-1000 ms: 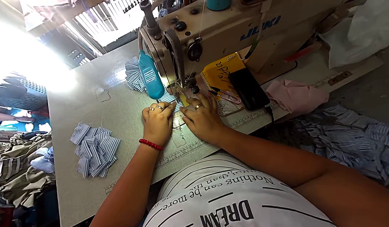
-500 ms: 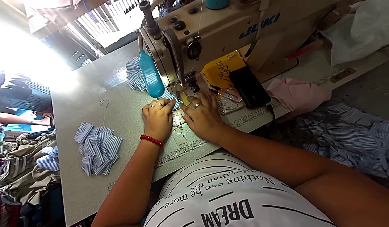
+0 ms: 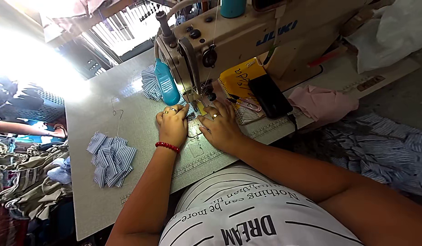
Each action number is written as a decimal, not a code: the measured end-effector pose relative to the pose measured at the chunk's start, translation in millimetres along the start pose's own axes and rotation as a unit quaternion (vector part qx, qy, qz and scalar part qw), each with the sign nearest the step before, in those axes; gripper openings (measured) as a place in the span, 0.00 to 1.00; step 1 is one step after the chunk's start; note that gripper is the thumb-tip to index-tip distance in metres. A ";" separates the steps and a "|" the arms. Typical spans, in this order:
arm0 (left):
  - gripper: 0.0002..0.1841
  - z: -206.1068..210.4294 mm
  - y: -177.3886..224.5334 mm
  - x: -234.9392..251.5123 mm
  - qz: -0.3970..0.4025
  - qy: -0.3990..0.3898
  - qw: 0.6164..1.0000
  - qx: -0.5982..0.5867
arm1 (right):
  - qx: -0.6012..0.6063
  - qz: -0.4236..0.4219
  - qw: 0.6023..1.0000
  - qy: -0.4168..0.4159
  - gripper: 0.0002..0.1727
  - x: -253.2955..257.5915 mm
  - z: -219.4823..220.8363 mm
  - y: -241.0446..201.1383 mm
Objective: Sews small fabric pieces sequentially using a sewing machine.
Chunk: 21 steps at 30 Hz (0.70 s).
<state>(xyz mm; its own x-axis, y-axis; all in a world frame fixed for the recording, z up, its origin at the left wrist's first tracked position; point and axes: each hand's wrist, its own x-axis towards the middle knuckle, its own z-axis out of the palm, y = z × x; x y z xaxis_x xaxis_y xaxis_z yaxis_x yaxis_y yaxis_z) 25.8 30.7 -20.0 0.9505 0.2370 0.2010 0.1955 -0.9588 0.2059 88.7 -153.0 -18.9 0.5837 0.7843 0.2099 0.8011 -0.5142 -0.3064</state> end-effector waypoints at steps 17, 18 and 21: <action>0.16 -92.6 -108.2 -50.9 -0.278 0.088 0.956 0.030 | 0.061 -0.038 0.997 0.038 0.22 1.2 6.2 5.7; 0.17 -102.9 -122.4 -57.1 -0.332 0.056 0.941 0.040 | 0.067 -0.042 0.996 0.040 0.22 1.2 6.7 6.1; 0.20 -113.1 -145.5 -70.4 -0.397 -0.055 0.914 0.066 | 0.073 -0.049 0.995 0.051 0.23 1.7 10.2 5.8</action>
<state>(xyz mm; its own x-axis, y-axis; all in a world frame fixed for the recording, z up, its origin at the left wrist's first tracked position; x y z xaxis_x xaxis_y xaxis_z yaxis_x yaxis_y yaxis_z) -96.9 171.2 44.1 0.5143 0.8556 -0.0595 0.8541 -0.5046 0.1260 93.0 -151.0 -29.8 0.5208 0.7846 0.3364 0.8312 -0.3762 -0.4093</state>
